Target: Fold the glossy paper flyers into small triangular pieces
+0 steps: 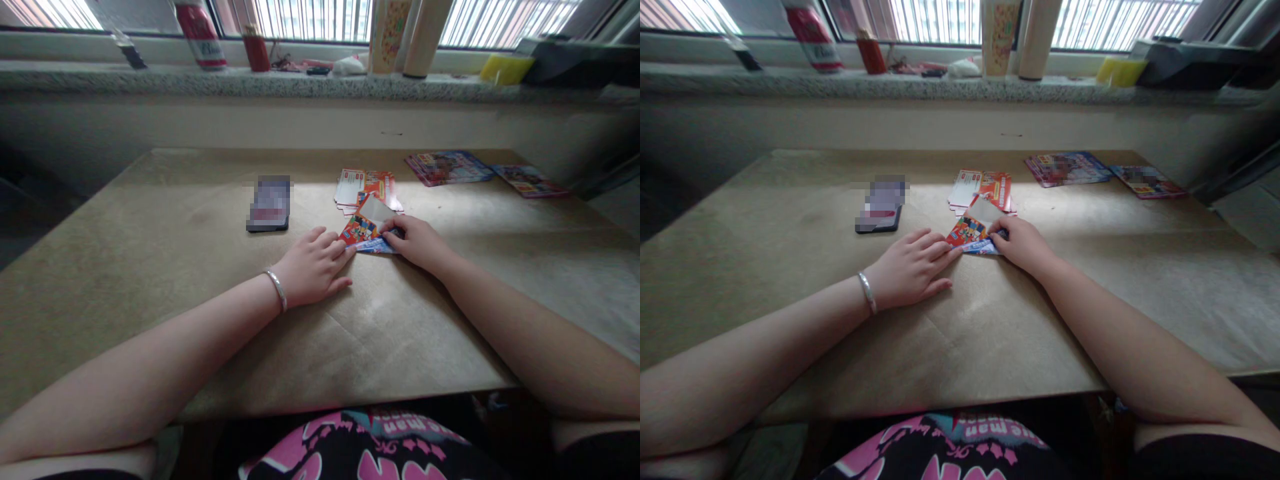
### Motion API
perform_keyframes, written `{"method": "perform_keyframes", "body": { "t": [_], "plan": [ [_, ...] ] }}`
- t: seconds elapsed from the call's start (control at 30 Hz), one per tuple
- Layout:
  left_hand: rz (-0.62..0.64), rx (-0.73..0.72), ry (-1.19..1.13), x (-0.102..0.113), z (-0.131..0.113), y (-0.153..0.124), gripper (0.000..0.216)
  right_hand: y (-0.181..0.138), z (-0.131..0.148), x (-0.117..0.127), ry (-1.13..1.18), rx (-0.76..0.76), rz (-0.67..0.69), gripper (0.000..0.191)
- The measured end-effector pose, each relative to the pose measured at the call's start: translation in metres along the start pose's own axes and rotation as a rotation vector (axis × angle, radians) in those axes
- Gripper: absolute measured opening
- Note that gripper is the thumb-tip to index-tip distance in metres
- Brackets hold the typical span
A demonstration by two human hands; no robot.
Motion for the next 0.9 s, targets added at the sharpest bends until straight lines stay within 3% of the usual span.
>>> {"method": "perform_keyframes", "body": {
  "t": [0.33, 0.9],
  "plan": [
    [-0.013, 0.058, -0.102, -0.009, 0.012, 0.0, 0.054, 0.001, -0.013, -0.003, -0.032, 0.01, -0.006, 0.013],
    [-0.01, 0.075, -0.145, -0.009, 0.013, 0.002, 0.053, 0.0, -0.009, -0.002, -0.024, 0.014, 0.025, 0.008]
  ]
}}
Point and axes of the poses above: each hand's wrist, its own y-axis towards the middle knuckle, its own x-axis out of the back of the hand, z = x × y, the point moved 7 cm from there along y, towards the middle knuckle, and after that the axes turned 9 degrees about -y, right-handed, at the moved point
